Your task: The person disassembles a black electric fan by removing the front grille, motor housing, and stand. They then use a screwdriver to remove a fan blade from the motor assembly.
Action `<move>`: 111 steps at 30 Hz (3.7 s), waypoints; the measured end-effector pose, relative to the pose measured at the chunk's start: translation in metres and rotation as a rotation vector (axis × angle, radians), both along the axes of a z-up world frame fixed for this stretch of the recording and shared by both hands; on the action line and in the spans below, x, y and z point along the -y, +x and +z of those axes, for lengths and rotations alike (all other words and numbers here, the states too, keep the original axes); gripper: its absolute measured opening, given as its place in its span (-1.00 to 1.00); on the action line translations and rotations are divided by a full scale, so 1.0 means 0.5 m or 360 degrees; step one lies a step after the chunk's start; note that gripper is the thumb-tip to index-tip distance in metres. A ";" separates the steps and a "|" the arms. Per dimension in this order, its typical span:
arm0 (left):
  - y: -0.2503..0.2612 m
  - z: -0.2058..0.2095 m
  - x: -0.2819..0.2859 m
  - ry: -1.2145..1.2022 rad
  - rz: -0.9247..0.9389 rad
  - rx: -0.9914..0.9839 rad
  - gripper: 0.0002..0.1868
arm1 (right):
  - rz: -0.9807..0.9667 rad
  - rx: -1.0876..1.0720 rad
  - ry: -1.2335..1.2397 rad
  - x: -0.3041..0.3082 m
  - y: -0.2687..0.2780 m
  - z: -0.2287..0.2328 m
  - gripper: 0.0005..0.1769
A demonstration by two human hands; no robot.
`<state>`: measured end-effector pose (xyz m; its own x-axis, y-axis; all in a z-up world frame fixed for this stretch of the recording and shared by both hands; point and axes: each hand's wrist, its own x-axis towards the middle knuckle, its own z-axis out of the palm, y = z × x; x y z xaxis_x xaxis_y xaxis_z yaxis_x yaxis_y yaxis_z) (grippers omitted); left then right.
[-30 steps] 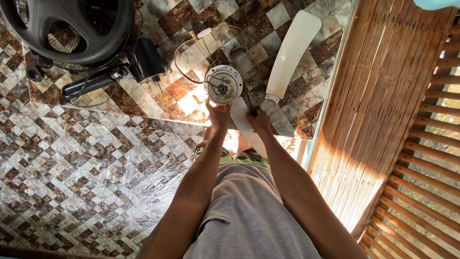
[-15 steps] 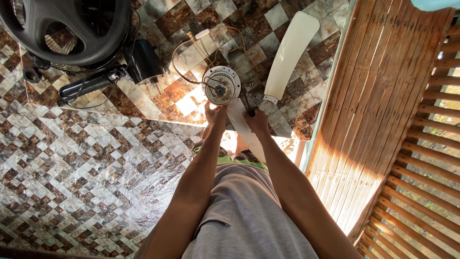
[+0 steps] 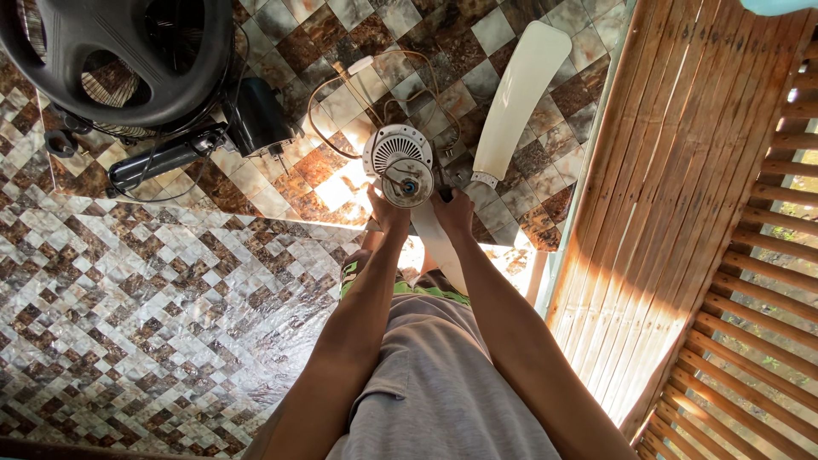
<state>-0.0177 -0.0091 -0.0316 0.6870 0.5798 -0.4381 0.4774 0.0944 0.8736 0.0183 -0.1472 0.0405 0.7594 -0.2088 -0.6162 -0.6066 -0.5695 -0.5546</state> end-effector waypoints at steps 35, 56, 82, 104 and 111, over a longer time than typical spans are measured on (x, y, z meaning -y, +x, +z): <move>-0.012 -0.078 -0.092 -0.0910 0.0267 -0.0584 -0.68 | -0.0124 -0.0228 -0.0033 -0.056 0.056 0.049 -0.44; -0.003 -0.085 -0.096 -0.0994 0.0107 -0.0603 -0.72 | -0.0022 -0.0231 -0.0256 -0.074 0.059 0.052 -0.40; -0.013 -0.051 -0.050 -0.1004 0.0200 0.0028 -0.79 | -0.0122 0.0038 -0.0283 0.008 0.020 0.060 -0.73; -0.011 -0.019 -0.014 -0.0609 0.0500 0.0091 -0.57 | 0.0038 0.0170 -0.0489 0.011 0.068 0.049 -0.76; -0.008 -0.013 -0.025 -0.0689 0.0389 0.0050 -0.64 | -0.0071 0.0236 -0.0317 0.008 0.067 0.028 -0.76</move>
<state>-0.0216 0.0032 -0.0380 0.5704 0.4950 -0.6554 0.3699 0.5575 0.7432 0.0519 -0.1511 0.0547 0.8258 -0.3500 -0.4423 -0.5539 -0.6510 -0.5191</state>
